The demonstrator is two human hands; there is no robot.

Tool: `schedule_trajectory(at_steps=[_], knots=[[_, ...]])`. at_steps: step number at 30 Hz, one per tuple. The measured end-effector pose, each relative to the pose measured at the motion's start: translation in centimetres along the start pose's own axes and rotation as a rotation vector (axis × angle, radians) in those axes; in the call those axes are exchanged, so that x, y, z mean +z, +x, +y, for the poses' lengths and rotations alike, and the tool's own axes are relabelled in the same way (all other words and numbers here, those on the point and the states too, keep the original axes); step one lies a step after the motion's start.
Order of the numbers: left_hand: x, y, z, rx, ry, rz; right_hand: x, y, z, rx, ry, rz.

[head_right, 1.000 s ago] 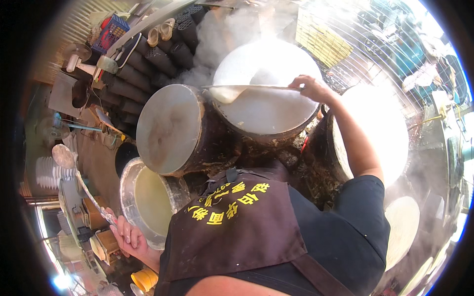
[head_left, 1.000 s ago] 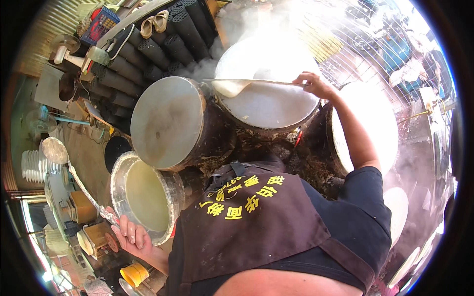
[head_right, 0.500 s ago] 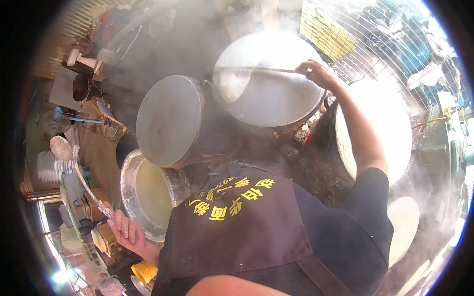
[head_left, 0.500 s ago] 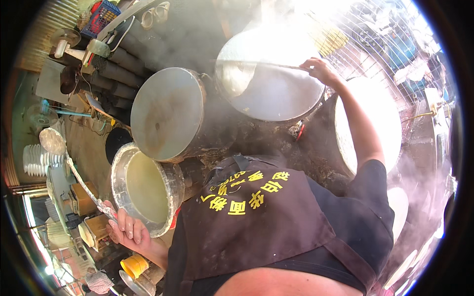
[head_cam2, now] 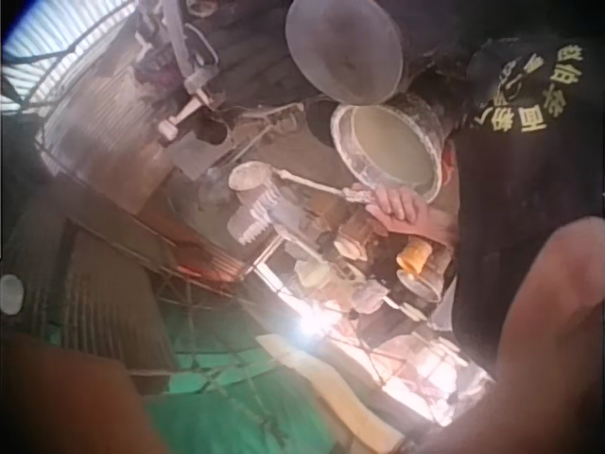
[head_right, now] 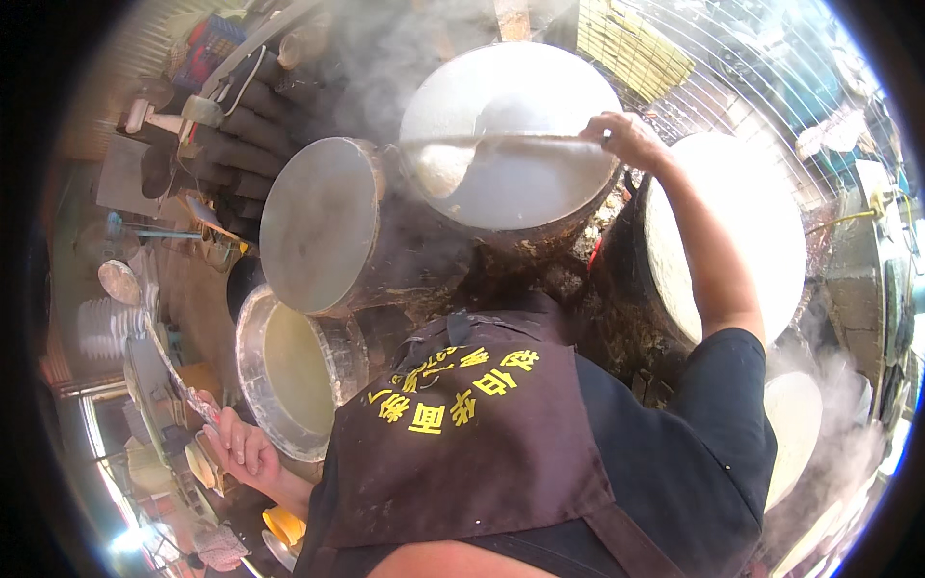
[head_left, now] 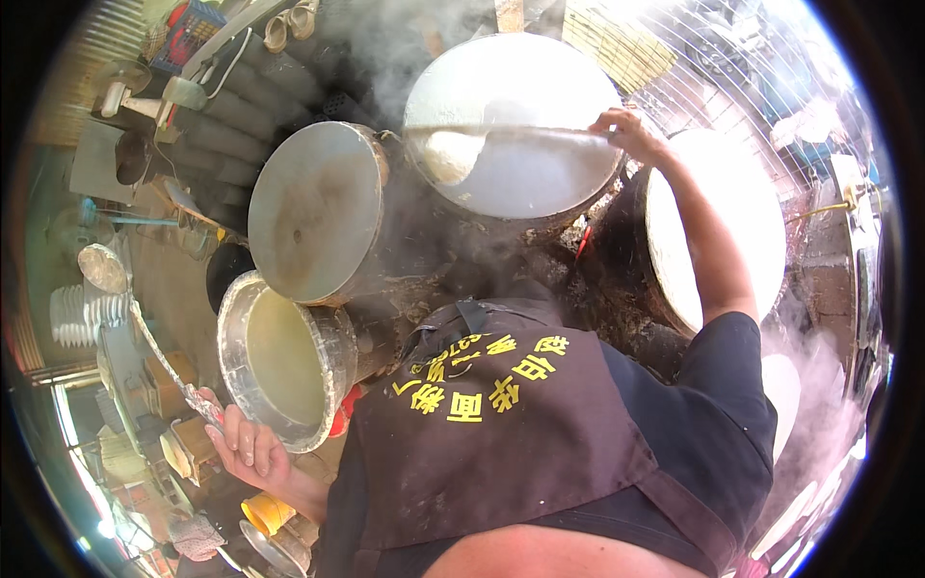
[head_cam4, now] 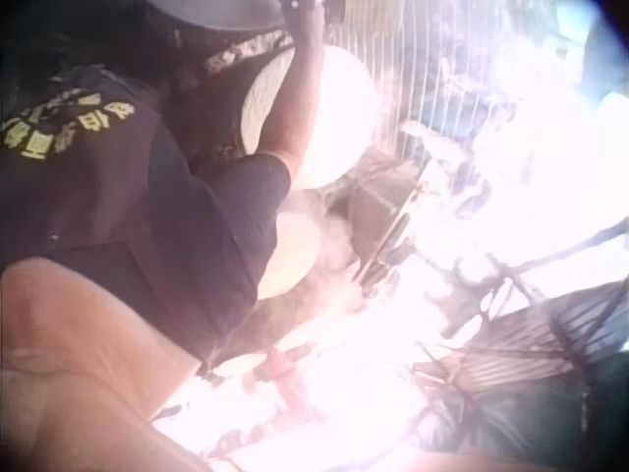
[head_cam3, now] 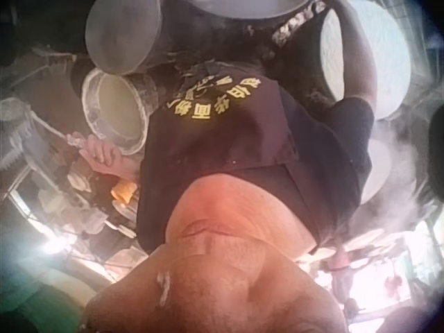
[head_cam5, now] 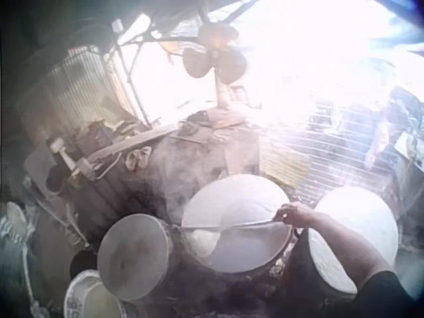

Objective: The person ladles batter onto hot round griddles, spreads it into thin circular pancakes, and flips them as they cook. Finished pancakes are stacked on a nearby surface. The process is repeated continuously across multiple griddles.

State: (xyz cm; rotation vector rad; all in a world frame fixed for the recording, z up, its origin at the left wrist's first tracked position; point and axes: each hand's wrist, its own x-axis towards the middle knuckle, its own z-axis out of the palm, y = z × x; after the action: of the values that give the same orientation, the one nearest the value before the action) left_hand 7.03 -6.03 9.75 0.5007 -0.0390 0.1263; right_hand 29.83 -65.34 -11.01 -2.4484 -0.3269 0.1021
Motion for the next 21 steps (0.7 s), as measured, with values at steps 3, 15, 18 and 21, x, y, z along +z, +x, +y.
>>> schedule_trajectory(at_steps=[3, 15, 18, 21], knots=[[-0.4, 0.2, 0.3, -0.042, -0.023, -0.033, -0.3, -5.0, -1.9, 0.01, -0.041, -0.009], [-5.1, 2.1, 4.1, -0.204, -0.118, -0.179, 13.5, -10.6, -20.5, 0.502, 0.821, 0.146], [-5.3, 3.7, 5.1, -0.273, -0.113, -0.209, 21.0, -5.5, -23.8, 0.459, 0.874, 0.186], [-6.4, 5.1, 7.2, -0.345, -0.114, -0.252, 25.1, -4.6, -23.8, 0.428, 0.614, 0.373]])
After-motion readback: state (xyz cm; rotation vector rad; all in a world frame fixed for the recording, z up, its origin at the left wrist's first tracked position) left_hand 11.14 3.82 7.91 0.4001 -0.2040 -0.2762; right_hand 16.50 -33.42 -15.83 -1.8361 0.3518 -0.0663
